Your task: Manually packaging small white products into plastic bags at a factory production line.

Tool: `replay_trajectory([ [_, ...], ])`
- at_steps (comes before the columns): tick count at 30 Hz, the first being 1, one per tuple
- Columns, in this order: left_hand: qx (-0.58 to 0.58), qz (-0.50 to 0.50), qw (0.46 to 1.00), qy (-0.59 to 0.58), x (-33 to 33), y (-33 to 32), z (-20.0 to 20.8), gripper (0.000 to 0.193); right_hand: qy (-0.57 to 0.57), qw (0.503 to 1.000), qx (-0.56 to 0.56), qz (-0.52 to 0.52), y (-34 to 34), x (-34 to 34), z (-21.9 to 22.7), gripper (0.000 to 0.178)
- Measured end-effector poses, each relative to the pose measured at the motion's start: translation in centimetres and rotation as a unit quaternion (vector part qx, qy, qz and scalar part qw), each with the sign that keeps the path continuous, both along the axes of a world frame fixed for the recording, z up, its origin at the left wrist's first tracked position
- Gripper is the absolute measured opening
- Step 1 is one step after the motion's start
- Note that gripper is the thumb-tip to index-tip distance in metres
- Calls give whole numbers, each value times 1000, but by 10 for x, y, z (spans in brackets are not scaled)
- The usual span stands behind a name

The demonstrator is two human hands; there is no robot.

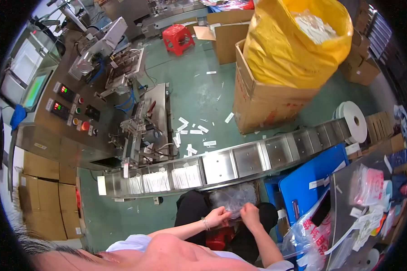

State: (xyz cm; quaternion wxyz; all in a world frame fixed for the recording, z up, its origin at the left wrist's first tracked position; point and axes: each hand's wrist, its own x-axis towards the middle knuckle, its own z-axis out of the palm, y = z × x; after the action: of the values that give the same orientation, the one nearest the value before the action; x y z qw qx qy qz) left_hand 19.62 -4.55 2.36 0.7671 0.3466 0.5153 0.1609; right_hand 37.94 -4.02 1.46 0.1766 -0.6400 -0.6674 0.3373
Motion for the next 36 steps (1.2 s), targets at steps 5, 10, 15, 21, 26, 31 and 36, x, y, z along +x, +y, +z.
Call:
replay_trajectory([
  [5,51,-101,961,254,-2,-21,-11,39,-149,978,-145,-6,19,7,28,16],
  [10,266,24,904,334,-69,45,128,34,-129,955,-268,-4,9,28,76,24],
  [15,334,147,531,765,-329,143,399,31,-11,946,-325,-13,58,61,132,37],
  [21,360,69,368,854,-484,190,528,57,-72,929,-354,-74,117,56,177,35],
  [26,360,75,414,833,-511,204,530,63,57,952,-289,-82,171,-45,209,24],
  [31,463,344,408,707,-452,170,510,74,54,967,-240,67,193,-138,217,30],
  [36,290,600,498,556,-410,129,382,91,59,961,-138,232,199,-210,265,26],
])
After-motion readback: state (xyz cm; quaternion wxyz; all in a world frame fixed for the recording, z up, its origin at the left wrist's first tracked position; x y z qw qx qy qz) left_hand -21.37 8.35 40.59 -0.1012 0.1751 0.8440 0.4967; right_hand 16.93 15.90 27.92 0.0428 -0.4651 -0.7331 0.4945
